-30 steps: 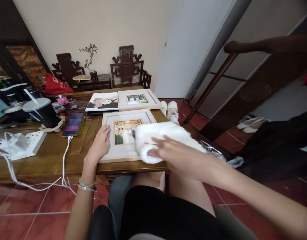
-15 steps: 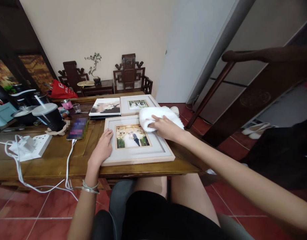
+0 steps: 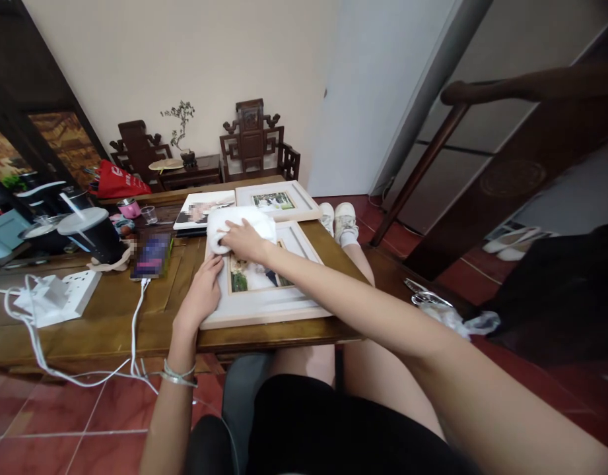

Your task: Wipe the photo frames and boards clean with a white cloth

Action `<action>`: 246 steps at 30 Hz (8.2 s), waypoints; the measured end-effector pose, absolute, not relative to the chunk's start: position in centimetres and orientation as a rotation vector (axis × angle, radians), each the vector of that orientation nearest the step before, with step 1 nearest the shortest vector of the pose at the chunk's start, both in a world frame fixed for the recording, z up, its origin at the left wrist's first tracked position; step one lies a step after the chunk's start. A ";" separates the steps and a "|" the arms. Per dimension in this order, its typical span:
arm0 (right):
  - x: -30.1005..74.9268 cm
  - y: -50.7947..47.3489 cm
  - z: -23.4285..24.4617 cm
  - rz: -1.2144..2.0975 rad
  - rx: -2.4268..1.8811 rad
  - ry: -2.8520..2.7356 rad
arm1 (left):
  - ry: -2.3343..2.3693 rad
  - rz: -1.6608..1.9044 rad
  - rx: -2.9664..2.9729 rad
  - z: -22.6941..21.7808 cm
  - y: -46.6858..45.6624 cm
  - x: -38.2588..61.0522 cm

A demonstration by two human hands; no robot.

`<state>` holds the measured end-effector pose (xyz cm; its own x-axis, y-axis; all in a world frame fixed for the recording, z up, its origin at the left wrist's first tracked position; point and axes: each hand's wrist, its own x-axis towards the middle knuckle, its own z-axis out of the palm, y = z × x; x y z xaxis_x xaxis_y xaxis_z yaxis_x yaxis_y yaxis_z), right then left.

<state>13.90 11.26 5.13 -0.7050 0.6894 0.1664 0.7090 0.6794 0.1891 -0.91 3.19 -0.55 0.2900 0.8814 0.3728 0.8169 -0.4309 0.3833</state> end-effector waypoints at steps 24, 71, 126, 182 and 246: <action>30.7 -2.6 8.4 0.160 -1.405 -2.970 | 1.684 0.718 2.423 -0.2 2.7 -0.5; 28.0 11.1 5.5 -0.193 -1.542 -2.696 | 1.634 0.767 2.429 -0.1 3.0 -0.8; 22.8 7.1 4.4 -0.248 -1.276 -2.828 | 1.610 0.741 2.416 -0.1 2.7 -0.8; 16.1 8.0 5.3 -0.078 -1.205 -2.869 | 1.584 1.000 2.282 1.0 2.1 0.2; 28.4 6.0 5.5 -0.136 -1.408 -2.693 | 1.633 0.801 2.380 -0.4 2.6 -0.4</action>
